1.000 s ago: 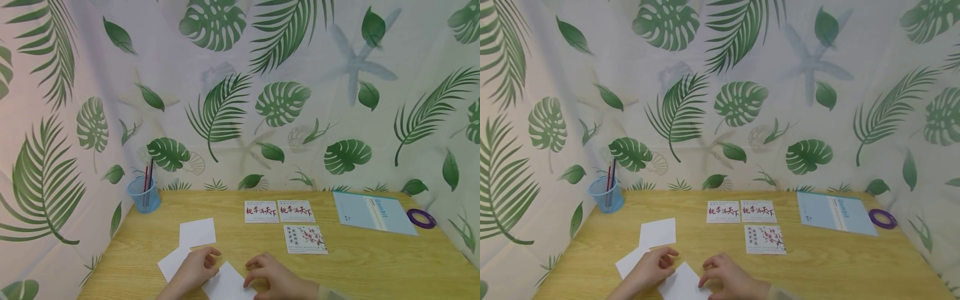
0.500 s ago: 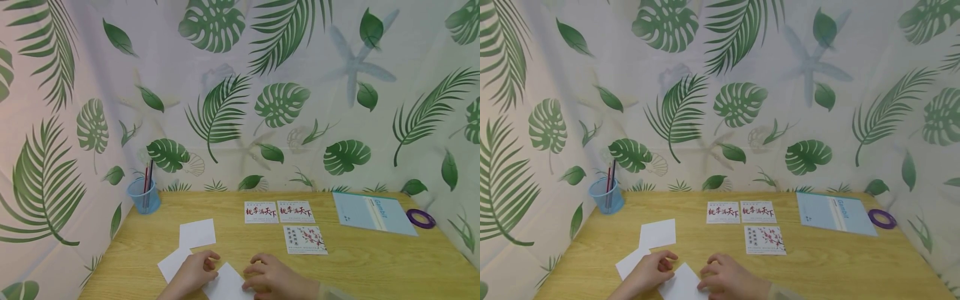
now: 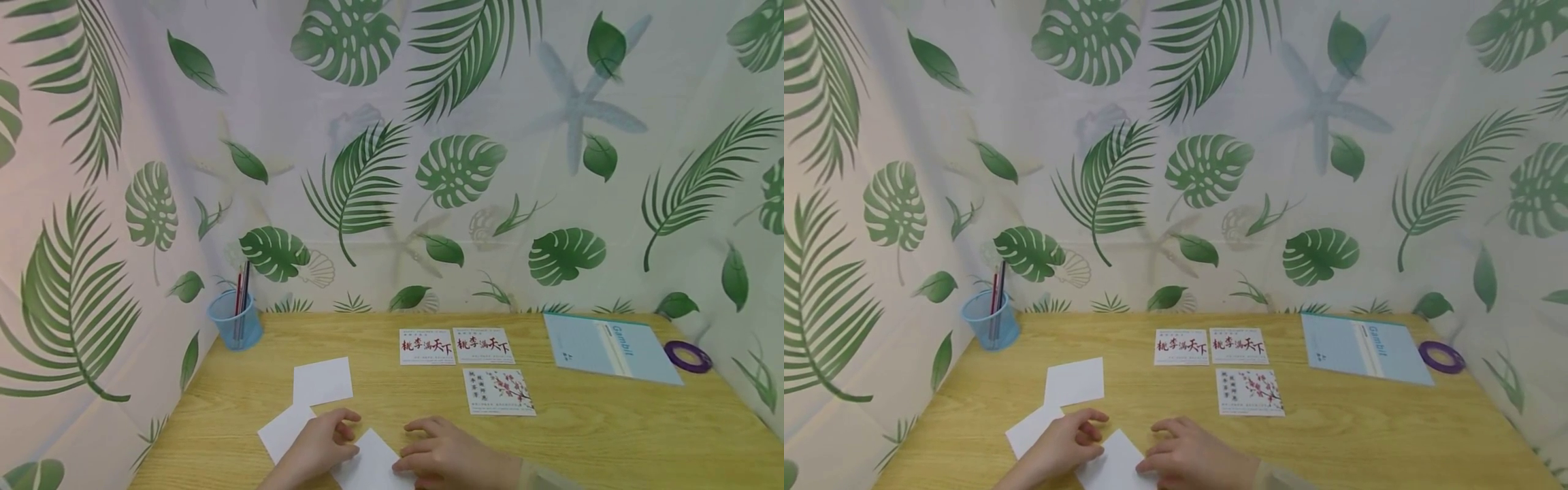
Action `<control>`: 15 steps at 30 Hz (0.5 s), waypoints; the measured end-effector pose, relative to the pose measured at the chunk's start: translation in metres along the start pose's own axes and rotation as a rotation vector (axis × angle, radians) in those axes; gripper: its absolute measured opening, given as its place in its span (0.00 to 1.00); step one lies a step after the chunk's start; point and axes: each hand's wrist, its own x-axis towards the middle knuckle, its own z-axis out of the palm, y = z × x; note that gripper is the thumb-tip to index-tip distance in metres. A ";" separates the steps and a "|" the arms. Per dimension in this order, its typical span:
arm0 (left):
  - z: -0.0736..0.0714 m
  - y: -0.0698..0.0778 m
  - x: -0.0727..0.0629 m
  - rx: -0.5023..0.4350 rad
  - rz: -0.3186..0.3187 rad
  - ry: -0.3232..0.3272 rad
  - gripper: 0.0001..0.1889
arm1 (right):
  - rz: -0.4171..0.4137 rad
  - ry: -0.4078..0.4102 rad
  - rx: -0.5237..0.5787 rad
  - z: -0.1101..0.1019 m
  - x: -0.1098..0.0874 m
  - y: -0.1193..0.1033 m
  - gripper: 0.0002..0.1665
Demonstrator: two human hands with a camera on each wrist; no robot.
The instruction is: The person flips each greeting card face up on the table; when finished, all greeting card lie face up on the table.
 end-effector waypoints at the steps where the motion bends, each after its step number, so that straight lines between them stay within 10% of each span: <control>1: 0.000 0.000 0.000 -0.002 -0.001 0.000 0.22 | 0.004 -0.007 0.003 0.000 0.000 0.000 0.18; 15: -0.002 0.000 0.000 -0.052 -0.026 -0.004 0.25 | -0.008 -0.028 -0.019 0.002 0.001 0.002 0.16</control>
